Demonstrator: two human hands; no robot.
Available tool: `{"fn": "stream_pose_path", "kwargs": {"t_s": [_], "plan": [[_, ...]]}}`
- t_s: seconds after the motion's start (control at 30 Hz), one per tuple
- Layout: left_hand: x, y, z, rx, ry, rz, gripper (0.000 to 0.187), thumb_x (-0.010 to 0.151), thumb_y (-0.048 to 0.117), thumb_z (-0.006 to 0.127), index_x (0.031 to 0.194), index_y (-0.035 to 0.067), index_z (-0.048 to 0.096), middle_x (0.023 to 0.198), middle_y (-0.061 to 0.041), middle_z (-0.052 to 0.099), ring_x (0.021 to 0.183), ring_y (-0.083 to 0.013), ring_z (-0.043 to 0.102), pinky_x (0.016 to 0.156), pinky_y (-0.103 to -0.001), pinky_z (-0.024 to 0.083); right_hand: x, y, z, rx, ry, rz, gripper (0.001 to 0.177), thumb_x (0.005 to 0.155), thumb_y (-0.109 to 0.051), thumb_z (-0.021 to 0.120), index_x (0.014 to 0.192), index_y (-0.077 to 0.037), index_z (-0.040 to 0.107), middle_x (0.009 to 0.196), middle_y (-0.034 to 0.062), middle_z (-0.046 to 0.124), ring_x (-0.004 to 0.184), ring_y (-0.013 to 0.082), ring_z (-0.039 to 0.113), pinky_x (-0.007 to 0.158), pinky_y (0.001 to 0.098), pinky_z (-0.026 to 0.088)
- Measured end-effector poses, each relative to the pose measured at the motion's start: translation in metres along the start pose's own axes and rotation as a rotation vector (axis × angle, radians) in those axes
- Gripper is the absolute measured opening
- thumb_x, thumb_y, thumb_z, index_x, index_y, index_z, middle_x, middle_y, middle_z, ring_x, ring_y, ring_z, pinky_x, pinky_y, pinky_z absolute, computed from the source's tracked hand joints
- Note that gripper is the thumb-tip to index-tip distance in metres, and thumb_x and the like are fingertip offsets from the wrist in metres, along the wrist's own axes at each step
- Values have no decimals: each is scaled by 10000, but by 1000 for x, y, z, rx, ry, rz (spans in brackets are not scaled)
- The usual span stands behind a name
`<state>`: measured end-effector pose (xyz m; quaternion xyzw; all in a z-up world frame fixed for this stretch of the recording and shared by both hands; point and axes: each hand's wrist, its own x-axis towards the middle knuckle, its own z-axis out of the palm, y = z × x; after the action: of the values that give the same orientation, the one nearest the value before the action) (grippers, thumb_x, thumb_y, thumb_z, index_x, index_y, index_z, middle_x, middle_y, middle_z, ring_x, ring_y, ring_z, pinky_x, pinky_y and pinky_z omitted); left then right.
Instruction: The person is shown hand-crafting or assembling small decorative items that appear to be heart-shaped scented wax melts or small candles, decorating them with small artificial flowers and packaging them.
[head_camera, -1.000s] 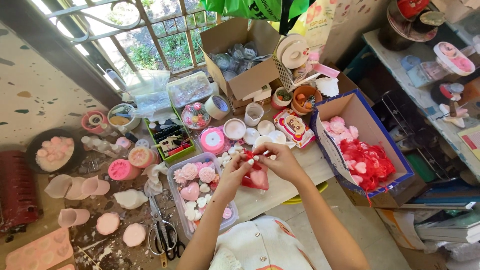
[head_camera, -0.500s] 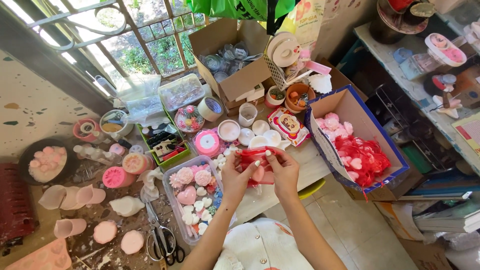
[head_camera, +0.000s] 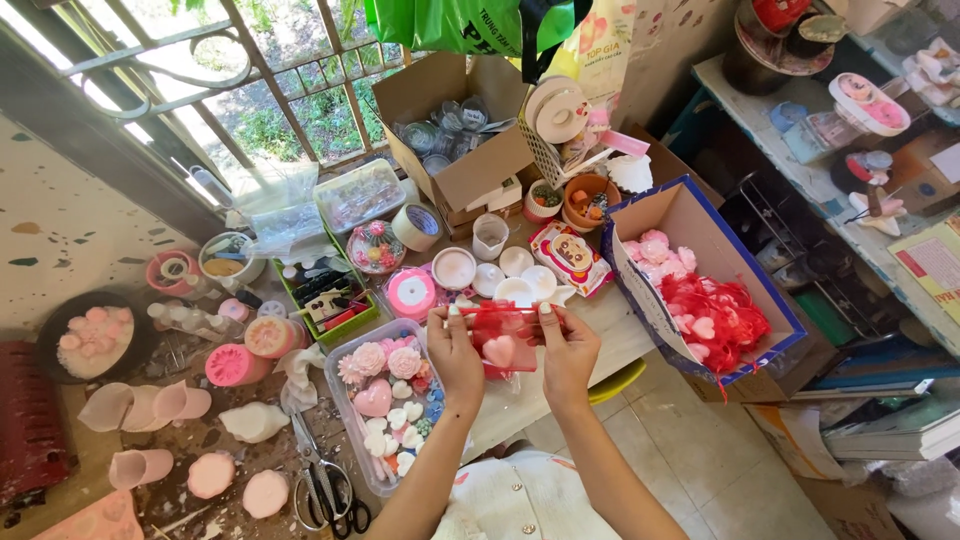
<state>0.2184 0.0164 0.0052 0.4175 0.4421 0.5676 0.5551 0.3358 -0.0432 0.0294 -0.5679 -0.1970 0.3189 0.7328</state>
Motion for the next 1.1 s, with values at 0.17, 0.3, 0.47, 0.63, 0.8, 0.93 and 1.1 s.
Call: {"fn": "stream_pose_path", "kwargs": {"t_s": [0.17,0.3,0.47,0.63,0.8,0.93,1.1], "plan": [[5,4,-1,-112,97,-81,181,1090,177,434,1003,32,498,855,-81,700,746,-142,682,667,-277,558,-2,-13,-1,24,40,-41,239,1010,-174,659,1029,49,743,873,116,757,697,163,708,638,276,547],[6,-8,-3,-171,173,-87,156,1088,153,428,1009,32,486,852,-91,677,758,-150,673,691,-287,570,-7,-15,3,38,58,-79,243,1018,-179,653,1005,53,722,877,131,756,733,195,742,661,289,578],[13,-18,-12,-119,140,-109,169,1087,157,446,1011,21,510,836,-95,688,748,-151,668,688,-283,551,4,-14,2,48,-3,-20,231,1009,-176,639,1033,41,715,913,136,768,806,207,771,721,301,604],[-1,5,-8,15,54,-136,167,1067,164,487,1056,8,547,852,-101,711,759,-150,676,684,-291,528,17,-16,0,63,-122,-22,112,947,-63,703,1001,36,698,1014,125,763,928,202,764,788,324,606],[-17,26,-3,237,-90,-10,154,1024,149,578,1056,2,611,881,-113,747,794,-177,697,721,-319,542,23,-1,-4,137,-384,22,122,945,18,719,1010,-13,621,963,104,740,868,166,711,818,293,576],[-18,38,-3,310,-123,23,147,1005,145,614,1057,9,638,874,-122,739,775,-195,692,704,-336,544,17,-12,11,-35,-394,94,249,882,19,714,1085,-69,601,888,71,721,832,113,691,772,252,563],[-22,49,-4,481,-218,138,144,977,126,630,1063,11,638,878,-143,735,706,-250,695,644,-382,527,20,9,6,-100,-417,71,101,928,43,727,988,16,651,948,87,720,857,117,678,770,255,567]]}}
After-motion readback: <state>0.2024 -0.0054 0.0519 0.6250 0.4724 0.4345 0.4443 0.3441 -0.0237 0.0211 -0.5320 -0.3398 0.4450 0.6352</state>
